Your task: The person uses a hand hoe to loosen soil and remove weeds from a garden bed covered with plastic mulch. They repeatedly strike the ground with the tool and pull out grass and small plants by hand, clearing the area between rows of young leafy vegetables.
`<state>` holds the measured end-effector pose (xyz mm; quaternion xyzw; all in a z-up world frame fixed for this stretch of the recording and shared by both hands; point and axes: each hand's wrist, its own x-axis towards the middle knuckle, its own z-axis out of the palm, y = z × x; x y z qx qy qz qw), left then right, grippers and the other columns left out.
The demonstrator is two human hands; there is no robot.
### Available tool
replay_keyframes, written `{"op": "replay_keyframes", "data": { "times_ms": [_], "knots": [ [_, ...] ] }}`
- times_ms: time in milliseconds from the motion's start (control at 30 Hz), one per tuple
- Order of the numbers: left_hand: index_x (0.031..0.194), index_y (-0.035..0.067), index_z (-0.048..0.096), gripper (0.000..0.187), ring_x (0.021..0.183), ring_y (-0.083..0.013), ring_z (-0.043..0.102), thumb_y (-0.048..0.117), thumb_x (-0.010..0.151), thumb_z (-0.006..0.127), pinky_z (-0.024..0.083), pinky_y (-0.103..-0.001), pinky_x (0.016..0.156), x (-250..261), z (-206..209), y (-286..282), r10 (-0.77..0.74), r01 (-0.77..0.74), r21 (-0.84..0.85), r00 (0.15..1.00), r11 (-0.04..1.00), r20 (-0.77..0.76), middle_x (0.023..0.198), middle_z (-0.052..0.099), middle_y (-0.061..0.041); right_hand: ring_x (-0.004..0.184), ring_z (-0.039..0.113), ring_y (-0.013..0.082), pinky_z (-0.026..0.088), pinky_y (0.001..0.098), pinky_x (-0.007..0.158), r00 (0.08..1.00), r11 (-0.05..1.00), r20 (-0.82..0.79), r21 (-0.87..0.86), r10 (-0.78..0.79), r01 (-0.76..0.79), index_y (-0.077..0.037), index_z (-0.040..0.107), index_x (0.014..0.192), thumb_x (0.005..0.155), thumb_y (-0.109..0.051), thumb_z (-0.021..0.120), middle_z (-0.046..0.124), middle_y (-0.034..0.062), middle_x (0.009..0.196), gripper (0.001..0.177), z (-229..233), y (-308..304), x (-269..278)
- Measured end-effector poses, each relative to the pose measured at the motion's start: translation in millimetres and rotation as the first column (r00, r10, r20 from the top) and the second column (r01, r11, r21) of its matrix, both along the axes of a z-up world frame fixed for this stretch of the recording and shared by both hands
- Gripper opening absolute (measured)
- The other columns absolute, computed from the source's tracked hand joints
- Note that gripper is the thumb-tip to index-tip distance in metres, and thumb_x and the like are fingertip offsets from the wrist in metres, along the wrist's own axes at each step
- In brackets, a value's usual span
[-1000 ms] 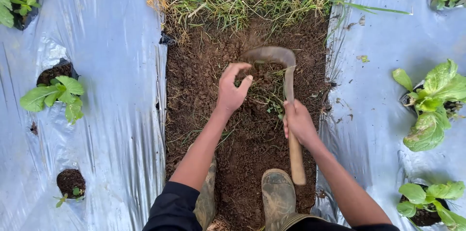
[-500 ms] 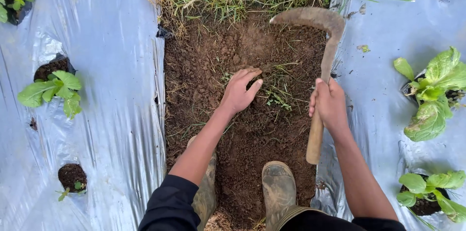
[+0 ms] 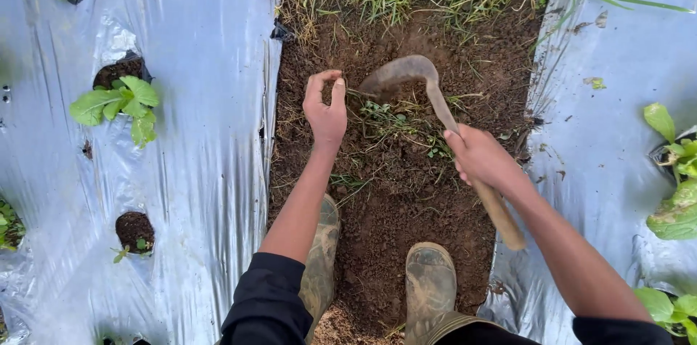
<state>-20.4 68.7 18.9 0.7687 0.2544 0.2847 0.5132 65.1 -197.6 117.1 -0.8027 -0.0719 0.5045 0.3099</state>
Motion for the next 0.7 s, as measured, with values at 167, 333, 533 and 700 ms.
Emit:
{"op": "replay_keyframes", "data": {
  "times_ms": [167, 333, 533, 700],
  "knots": [
    [0.107, 0.012, 0.068, 0.011, 0.101, -0.0235, 0.064, 0.008, 0.104, 0.059, 0.050, -0.044, 0.095, 17, -33, -6, -0.097, 0.098, 0.011, 0.995, 0.995, -0.032, 0.102, 0.065, -0.004, 0.046, 0.062, 0.0265, 0.057, 0.0382, 0.044, 0.998, 0.998, -0.039, -0.042, -0.049, 0.047, 0.017, 0.056, 0.134, 0.105, -0.016, 0.043, 0.059, 0.0199, 0.055, 0.046, 20, -47, -9],
    [0.109, 0.015, 0.070, 0.012, 0.105, -0.0243, 0.065, 0.015, 0.103, 0.060, 0.048, -0.045, 0.098, 64, -40, -25, -0.330, 0.346, 0.118, 0.935, 0.931, -0.131, 0.106, 0.066, -0.003, 0.045, 0.061, 0.0313, 0.055, 0.0443, 0.042, 0.923, 0.919, 0.066, 0.140, -0.379, 0.368, 0.016, 0.059, 0.127, 0.111, -0.015, 0.040, 0.057, 0.0209, 0.055, 0.040, -10, -61, 14],
    [0.148, 0.010, 0.048, 0.053, 0.138, -0.0382, 0.045, 0.033, 0.100, 0.052, 0.044, -0.052, 0.108, 122, 61, -18, -0.279, 0.964, 0.241, 0.264, 0.114, -0.923, 0.162, 0.029, -0.013, 0.048, 0.057, 0.0197, 0.055, 0.0354, 0.044, 0.817, 0.787, -0.046, 0.244, -0.575, 0.567, 0.003, 0.055, 0.113, 0.110, -0.025, 0.044, 0.051, 0.0059, 0.060, 0.030, 19, -20, 62],
    [0.152, 0.008, 0.045, 0.065, 0.131, -0.0372, 0.055, 0.039, 0.098, 0.065, 0.050, -0.050, 0.103, 142, 89, 2, -0.166, 0.930, 0.362, 0.349, -0.058, -0.922, 0.163, 0.032, -0.013, 0.053, 0.061, 0.0205, 0.057, 0.0381, 0.044, 0.832, 0.801, -0.057, 0.244, -0.552, 0.548, 0.013, 0.049, 0.128, 0.103, -0.015, 0.049, 0.057, 0.0120, 0.066, 0.038, 35, 6, 74]
  ]
}}
